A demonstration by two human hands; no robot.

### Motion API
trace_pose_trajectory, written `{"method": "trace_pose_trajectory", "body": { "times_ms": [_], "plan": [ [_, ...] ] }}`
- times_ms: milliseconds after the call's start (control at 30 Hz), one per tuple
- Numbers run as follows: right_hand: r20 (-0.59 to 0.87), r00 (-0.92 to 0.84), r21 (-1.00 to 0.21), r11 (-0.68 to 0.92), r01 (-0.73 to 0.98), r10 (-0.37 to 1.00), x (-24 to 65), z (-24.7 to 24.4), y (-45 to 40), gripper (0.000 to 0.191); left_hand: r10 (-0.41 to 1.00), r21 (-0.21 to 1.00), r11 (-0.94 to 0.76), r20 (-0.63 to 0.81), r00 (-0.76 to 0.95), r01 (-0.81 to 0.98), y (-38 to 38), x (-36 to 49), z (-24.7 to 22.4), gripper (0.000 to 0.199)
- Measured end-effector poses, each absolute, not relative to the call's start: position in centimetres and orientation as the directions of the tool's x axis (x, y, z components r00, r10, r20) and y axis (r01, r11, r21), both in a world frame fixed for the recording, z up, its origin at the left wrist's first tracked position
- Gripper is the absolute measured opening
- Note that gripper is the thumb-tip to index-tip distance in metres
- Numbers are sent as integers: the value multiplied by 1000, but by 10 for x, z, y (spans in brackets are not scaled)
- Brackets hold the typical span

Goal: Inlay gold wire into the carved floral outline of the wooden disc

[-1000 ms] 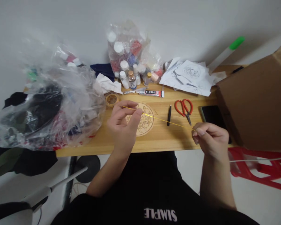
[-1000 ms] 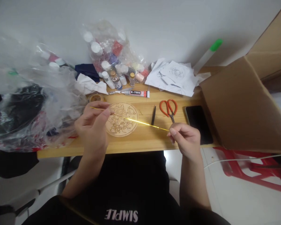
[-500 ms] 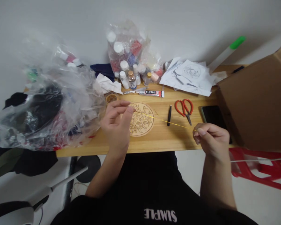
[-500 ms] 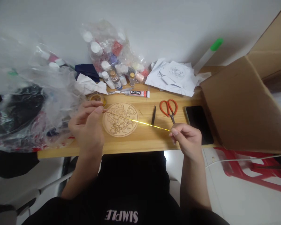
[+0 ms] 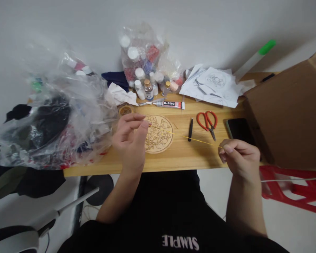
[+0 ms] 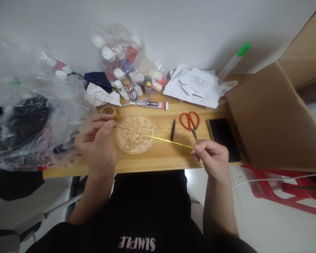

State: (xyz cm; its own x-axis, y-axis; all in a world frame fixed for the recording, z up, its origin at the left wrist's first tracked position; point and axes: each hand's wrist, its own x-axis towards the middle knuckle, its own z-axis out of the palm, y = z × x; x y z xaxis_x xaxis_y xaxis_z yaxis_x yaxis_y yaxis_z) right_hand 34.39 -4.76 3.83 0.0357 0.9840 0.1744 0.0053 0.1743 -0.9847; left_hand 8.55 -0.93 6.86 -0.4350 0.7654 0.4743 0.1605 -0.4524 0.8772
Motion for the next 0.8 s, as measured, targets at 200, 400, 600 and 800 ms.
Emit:
{"method": "trace_pose_trajectory", "body": {
  "times_ms": [200, 400, 600, 800],
  "plan": [
    [169, 2, -984, 168, 62, 986, 347, 36, -49, 21, 757, 874, -438, 486, -437, 212, -11, 84, 68, 12],
    [144, -47, -960, 151, 236, 988, 345, 42, -48, 21, 753, 875, -337, 473, -458, 349, -14, 64, 48, 13],
    [135, 38, -862, 99, 497, 990, 346, 31, -40, 26, 724, 805, -250, 524, -448, 538, -34, 18, 23, 13],
    [211, 29, -702, 131, 700, 977, 330, 28, -9, 33, 860, 696, -206, 464, -212, 688, -65, 2, 1, 14]
  ]
}}
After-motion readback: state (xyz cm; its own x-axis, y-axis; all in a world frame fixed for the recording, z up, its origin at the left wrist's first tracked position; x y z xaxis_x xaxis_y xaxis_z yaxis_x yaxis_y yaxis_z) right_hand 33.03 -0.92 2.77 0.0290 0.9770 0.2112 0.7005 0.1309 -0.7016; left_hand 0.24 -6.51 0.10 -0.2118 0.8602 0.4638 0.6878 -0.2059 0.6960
